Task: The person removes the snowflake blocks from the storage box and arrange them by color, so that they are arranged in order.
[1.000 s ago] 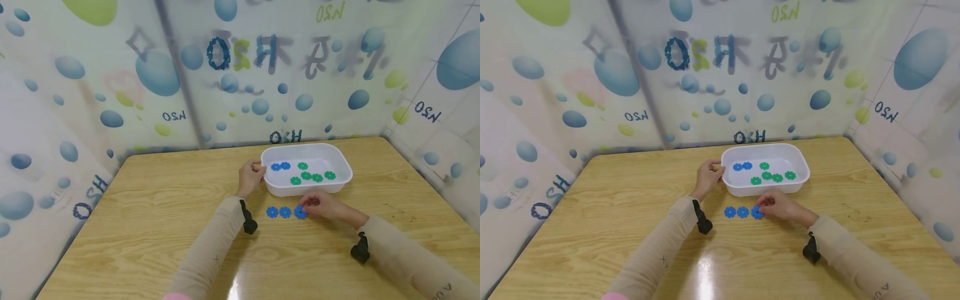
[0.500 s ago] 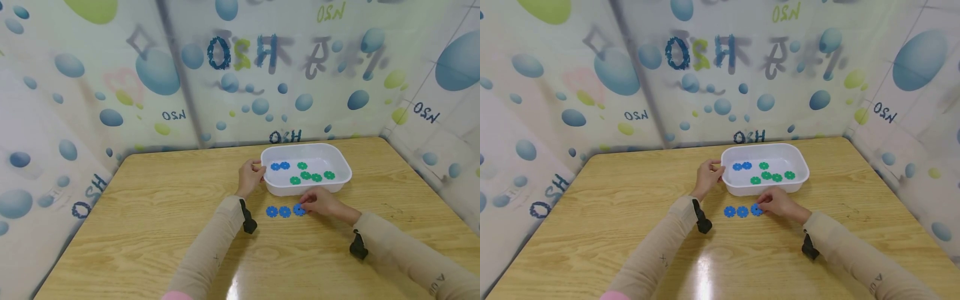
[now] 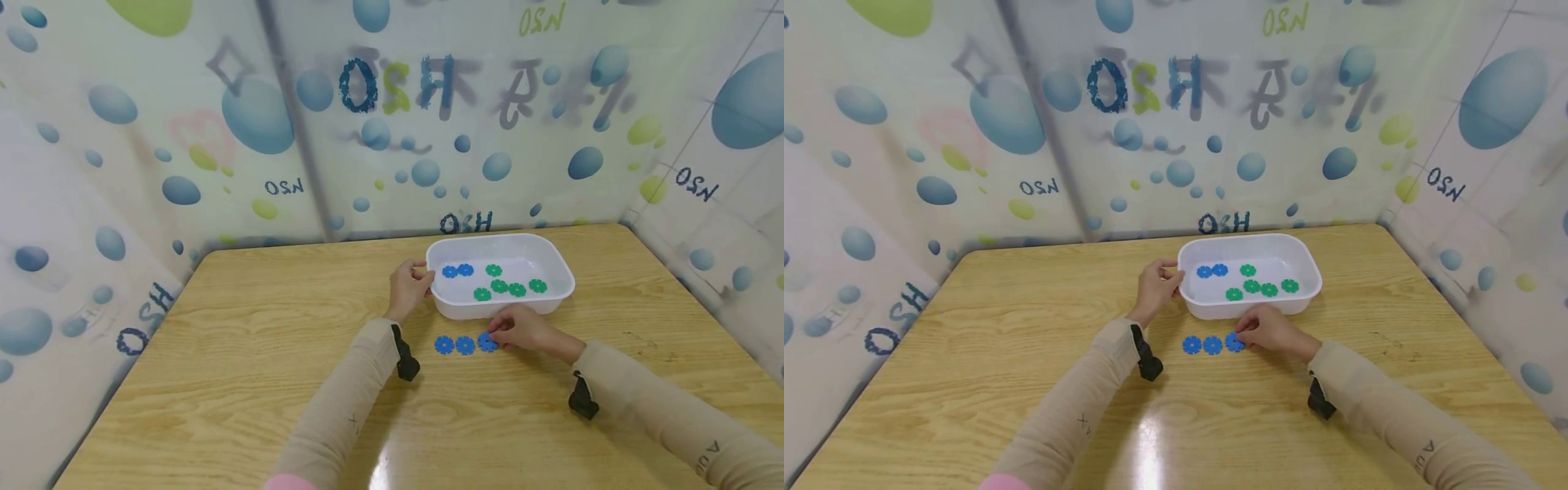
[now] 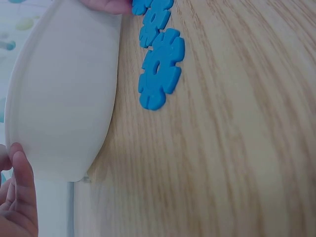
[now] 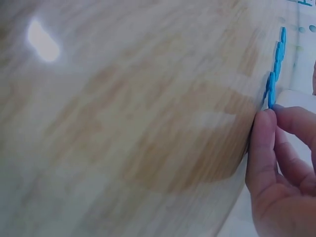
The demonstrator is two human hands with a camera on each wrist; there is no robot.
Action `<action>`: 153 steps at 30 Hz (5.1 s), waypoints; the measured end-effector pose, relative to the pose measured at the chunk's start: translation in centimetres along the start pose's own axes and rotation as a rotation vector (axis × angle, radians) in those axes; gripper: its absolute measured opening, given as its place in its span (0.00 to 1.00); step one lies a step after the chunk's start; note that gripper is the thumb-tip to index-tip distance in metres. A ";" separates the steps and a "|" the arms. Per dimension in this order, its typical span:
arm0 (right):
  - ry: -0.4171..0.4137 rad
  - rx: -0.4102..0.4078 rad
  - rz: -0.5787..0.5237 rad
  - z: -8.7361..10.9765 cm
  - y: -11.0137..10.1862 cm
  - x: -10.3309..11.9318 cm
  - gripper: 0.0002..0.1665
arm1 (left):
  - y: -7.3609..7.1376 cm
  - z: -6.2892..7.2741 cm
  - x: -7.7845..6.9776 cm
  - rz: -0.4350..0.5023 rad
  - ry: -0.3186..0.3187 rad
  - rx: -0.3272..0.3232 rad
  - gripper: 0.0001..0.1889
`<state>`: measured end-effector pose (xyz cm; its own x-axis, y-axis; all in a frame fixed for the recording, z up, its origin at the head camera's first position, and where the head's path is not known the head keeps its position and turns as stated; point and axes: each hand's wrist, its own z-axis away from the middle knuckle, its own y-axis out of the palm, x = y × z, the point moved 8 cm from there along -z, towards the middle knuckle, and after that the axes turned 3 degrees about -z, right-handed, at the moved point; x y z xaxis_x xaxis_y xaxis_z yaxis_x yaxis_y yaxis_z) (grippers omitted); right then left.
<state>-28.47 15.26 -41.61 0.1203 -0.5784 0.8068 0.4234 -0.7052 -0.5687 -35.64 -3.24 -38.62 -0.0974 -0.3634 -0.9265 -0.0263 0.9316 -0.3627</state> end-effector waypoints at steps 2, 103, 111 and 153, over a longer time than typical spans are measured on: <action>-0.002 0.005 0.002 0.0 0.0 0.1 0.07 | 0.0 0.0 0.0 -0.002 0.000 0.000 0.16; 0.123 -0.007 0.170 -5.4 -8.1 -3.0 0.19 | 0.0 0.0 0.4 -0.013 -0.027 -0.017 0.15; 0.125 -0.026 0.191 -6.1 -8.1 -1.5 0.20 | 0.0 0.0 0.5 -0.001 -0.043 -0.006 0.16; -0.034 0.043 0.341 -12.2 -8.5 4.4 0.16 | 0.3 -0.1 0.6 0.037 -0.012 0.008 0.16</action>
<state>-42.49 13.63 -35.17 0.2908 -0.7634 0.5768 0.3912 -0.4553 -0.7998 -35.84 -3.24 -39.30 -0.0863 -0.3292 -0.9403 -0.0152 0.9442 -0.3291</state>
